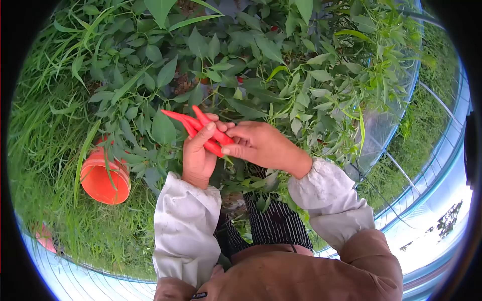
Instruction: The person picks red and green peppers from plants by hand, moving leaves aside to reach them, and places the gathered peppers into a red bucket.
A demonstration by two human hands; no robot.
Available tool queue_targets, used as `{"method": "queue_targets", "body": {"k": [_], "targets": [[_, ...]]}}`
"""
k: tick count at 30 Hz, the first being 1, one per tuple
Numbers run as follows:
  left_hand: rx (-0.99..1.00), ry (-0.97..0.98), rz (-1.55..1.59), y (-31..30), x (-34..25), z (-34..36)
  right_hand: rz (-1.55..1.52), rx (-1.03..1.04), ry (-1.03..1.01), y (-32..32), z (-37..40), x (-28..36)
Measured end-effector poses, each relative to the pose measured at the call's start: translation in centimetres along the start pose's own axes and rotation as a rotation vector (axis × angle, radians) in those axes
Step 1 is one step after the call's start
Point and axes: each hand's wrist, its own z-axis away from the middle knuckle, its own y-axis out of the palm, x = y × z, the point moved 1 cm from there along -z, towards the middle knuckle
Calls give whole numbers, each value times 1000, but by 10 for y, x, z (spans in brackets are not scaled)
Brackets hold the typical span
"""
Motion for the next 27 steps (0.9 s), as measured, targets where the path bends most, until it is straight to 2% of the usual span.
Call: {"method": "queue_targets", "body": {"k": [1, 2, 3, 5, 6, 8, 9, 11, 12, 16, 18, 19, 21, 23, 25, 27], "targets": [[-46, 45, 86, -14, -2, -1, -324, -43, 41, 7, -12, -22], [-157, 61, 60, -21, -8, -1, -656, -267, 281, 11, -27, -39], [-161, 65, 67, -35, -12, 1, -979, -494, 524, 15, -42, -57], [-207, 133, 70, -64, -16, 3, -782, -564, 620, 25, -69, -108], [-217, 150, 78, -64, -20, 8, -780, -560, 616, 26, -84, -117], [-228, 146, 72, -70, -21, 13, -930, -482, 893, 40, -99, -128], [-237, 141, 65, -73, -21, 18, -937, -472, 901, 45, -103, -130], [-262, 151, 50, -75, -17, 20, -752, -566, 756, 47, -118, -138], [-275, 142, 57, -74, -14, 21, -732, -638, 759, 52, -123, -141], [-268, 119, 67, -63, -9, 24, -546, -708, 674, 59, -131, -165], [-242, 98, 76, -56, -8, 24, -47, -811, 536, 42, -127, -162], [-244, 99, 79, -54, -8, 25, -46, -807, 536, 35, -121, -159], [-150, 55, 113, -48, -9, 27, -500, -732, 706, 5, -111, -121], [-88, 26, 131, -51, -6, 26, -796, -653, 792, -30, -99, -104], [-21, 1, 149, -54, -3, 26, -935, -758, 704, -67, -87, -89], [31, -75, 115, -52, 2, 27, -966, -718, 521, -88, -69, -68]]}}
